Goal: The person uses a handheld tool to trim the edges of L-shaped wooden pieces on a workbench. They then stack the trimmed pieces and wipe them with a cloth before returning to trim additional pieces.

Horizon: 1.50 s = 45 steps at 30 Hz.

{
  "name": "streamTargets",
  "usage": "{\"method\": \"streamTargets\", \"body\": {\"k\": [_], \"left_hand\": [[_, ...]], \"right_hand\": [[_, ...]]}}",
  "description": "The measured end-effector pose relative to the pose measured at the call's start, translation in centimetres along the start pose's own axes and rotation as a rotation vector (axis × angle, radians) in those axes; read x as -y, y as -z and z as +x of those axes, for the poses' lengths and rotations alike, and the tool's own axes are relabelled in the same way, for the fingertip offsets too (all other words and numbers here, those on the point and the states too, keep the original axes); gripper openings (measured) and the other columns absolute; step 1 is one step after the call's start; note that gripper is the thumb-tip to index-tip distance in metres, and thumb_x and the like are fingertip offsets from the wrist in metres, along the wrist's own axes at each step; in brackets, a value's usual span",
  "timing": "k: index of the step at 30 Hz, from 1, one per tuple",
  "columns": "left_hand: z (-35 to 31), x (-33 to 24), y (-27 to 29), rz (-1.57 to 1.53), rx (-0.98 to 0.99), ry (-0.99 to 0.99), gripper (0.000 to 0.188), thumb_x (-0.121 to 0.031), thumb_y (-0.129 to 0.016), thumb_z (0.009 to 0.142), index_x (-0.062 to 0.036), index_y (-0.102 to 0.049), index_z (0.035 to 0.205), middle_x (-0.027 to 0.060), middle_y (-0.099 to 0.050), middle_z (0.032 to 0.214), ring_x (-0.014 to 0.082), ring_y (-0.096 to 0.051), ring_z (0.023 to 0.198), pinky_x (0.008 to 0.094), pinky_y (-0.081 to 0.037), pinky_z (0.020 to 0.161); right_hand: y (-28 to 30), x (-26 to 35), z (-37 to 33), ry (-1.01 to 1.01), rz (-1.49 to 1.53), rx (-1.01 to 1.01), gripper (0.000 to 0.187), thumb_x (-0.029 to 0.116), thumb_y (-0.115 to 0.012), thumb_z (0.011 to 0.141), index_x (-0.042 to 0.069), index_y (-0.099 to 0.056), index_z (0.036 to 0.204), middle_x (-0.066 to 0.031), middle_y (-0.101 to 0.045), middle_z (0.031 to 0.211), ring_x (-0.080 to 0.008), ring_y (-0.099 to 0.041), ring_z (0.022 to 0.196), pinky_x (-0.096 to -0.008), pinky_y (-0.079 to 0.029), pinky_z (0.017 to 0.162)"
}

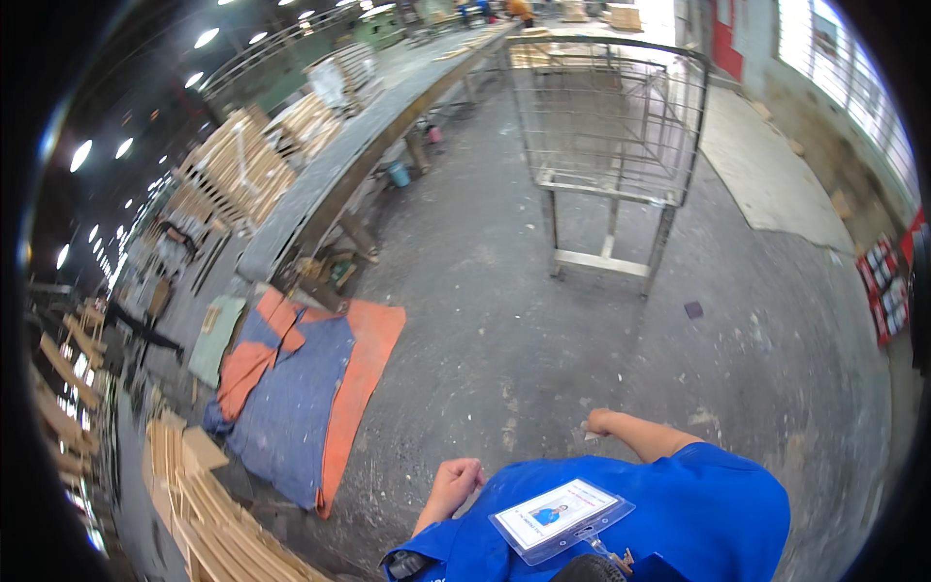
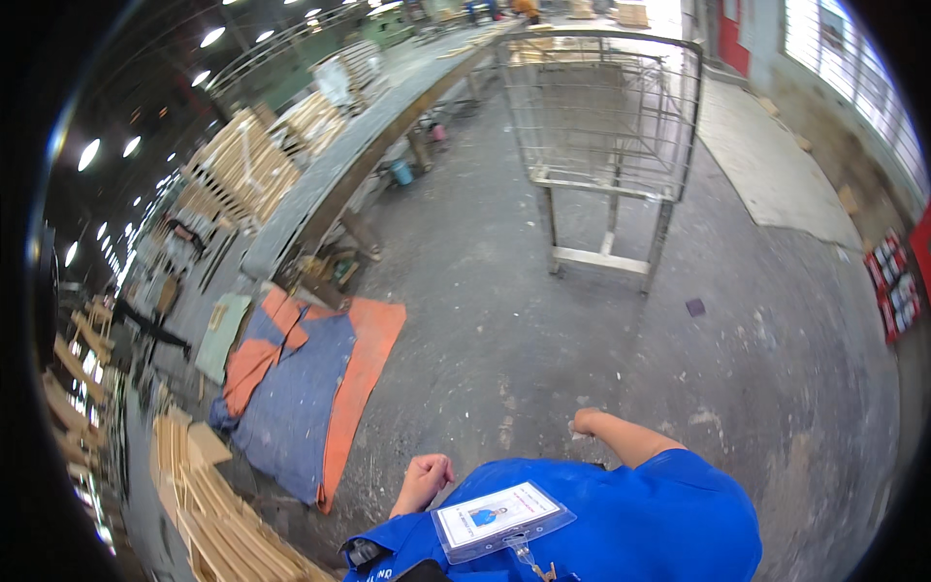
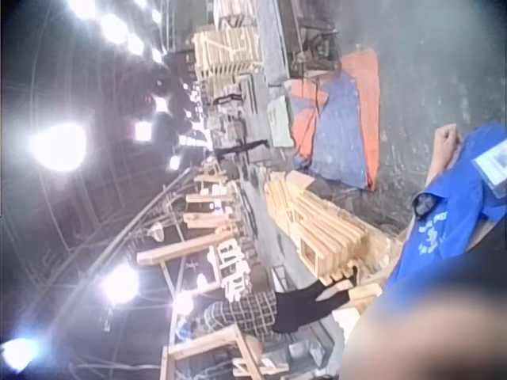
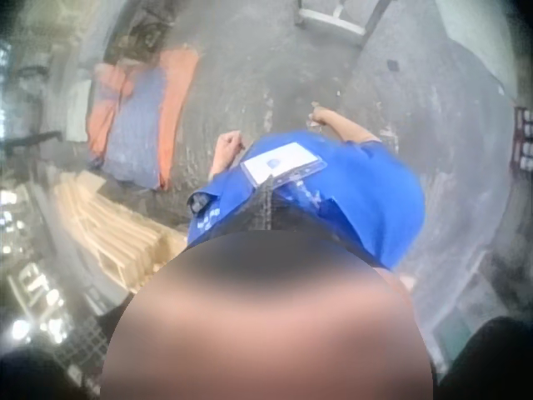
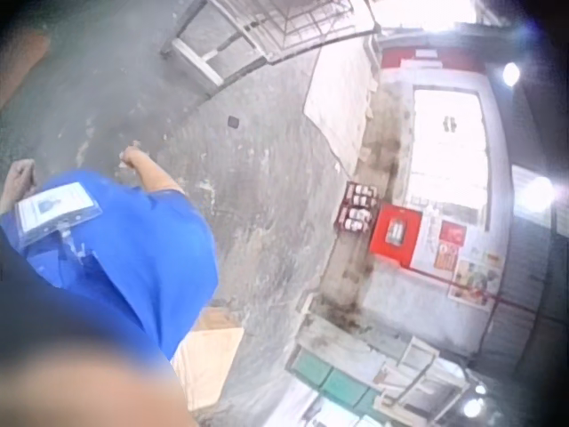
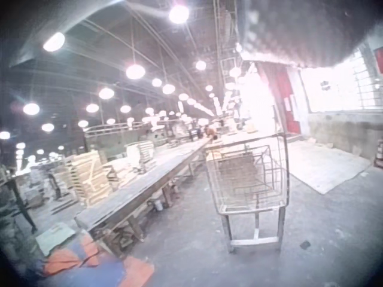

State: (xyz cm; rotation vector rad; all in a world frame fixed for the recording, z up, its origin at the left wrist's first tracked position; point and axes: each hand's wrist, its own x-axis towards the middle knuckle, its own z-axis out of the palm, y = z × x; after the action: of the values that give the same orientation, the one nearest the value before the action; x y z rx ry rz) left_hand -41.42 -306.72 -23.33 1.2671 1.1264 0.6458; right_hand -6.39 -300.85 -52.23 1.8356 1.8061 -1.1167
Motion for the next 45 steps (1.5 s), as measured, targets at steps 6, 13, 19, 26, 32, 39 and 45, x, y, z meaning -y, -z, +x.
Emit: {"method": "streamTargets", "body": {"k": [6, 13, 19, 26, 32, 39, 45], "left_hand": [[7.9, -5.5, 2.4, -0.121, 0.373, -0.044, 0.022, -0.018, -0.050, 0.096, -0.0010, -0.062, 0.089, -0.0026, -0.049, 0.061, 0.0057, -0.043, 0.055, 0.0208, -0.033, 0.050], [12.4, -17.6, 4.0, 0.076, 0.754, -0.450, 0.008, -0.008, -0.062, 0.088, -0.0021, -0.066, 0.087, 0.0033, -0.061, 0.065, 0.0080, -0.054, 0.057, 0.0216, -0.042, 0.053], [14.4, -28.2, 3.4, -0.197, 1.084, -0.927, 0.056, -0.044, -0.040, 0.097, 0.0045, -0.066, 0.083, 0.0151, -0.063, 0.072, 0.0268, -0.061, 0.064, 0.0357, -0.048, 0.060], [18.3, -33.9, -4.1, -0.747, 1.325, -1.010, 0.072, -0.052, -0.040, 0.094, 0.0173, -0.050, 0.115, 0.0313, -0.055, 0.112, 0.0385, -0.055, 0.105, 0.0472, -0.044, 0.090], [23.7, -36.8, -7.3, -1.236, 1.399, -0.845, 0.083, -0.056, -0.042, 0.091, 0.0223, -0.043, 0.120, 0.0351, -0.049, 0.121, 0.0382, -0.053, 0.113, 0.0471, -0.042, 0.096], [29.8, -38.4, -6.4, -1.230, 1.291, -0.953, 0.078, -0.053, -0.043, 0.092, 0.0187, -0.042, 0.123, 0.0311, -0.049, 0.124, 0.0356, -0.052, 0.115, 0.0481, -0.038, 0.099], [34.4, -39.7, -0.4, -1.056, 1.229, -1.129, 0.074, -0.051, -0.043, 0.093, 0.0156, -0.041, 0.125, 0.0276, -0.048, 0.126, 0.0333, -0.050, 0.117, 0.0489, -0.034, 0.101]], "right_hand": [[-1.8, -4.5, -3.6, -0.245, 0.156, -0.143, 0.047, 0.041, -0.051, 0.086, -0.002, -0.069, 0.094, -0.0224, -0.066, 0.099, -0.0348, -0.064, 0.093, -0.0442, -0.048, 0.081], [-5.7, -7.8, -8.2, -0.622, 0.333, -0.015, 0.032, 0.027, -0.057, 0.082, 0.003, -0.069, 0.101, -0.0208, -0.065, 0.106, -0.0364, -0.064, 0.097, -0.0431, -0.051, 0.080], [-7.7, -6.4, -9.7, -0.785, 0.646, -0.168, 0.036, 0.029, -0.058, 0.084, 0.000, -0.066, 0.103, -0.0225, -0.064, 0.108, -0.0376, -0.063, 0.098, -0.0431, -0.050, 0.080], [3.9, -7.6, -8.4, -0.767, 0.689, -0.231, 0.043, 0.034, -0.055, 0.087, -0.005, -0.064, 0.103, -0.0252, -0.063, 0.106, -0.0388, -0.062, 0.099, -0.0433, -0.049, 0.081], [15.6, -14.8, 1.6, -0.637, 0.448, -0.209, 0.050, 0.039, -0.051, 0.091, -0.008, -0.063, 0.103, -0.0276, -0.063, 0.106, -0.0402, -0.061, 0.099, -0.0436, -0.047, 0.080], [24.2, -19.5, 12.9, -0.372, 0.439, -0.359, 0.045, 0.035, -0.051, 0.091, -0.007, -0.064, 0.100, -0.0262, -0.064, 0.102, -0.0409, -0.061, 0.097, -0.0446, -0.047, 0.083], [26.3, -12.9, 16.9, -0.357, 0.274, -0.094, 0.048, 0.040, -0.053, 0.089, -0.005, -0.065, 0.101, -0.0255, -0.064, 0.104, -0.0389, -0.061, 0.100, -0.0436, -0.047, 0.083]]}}
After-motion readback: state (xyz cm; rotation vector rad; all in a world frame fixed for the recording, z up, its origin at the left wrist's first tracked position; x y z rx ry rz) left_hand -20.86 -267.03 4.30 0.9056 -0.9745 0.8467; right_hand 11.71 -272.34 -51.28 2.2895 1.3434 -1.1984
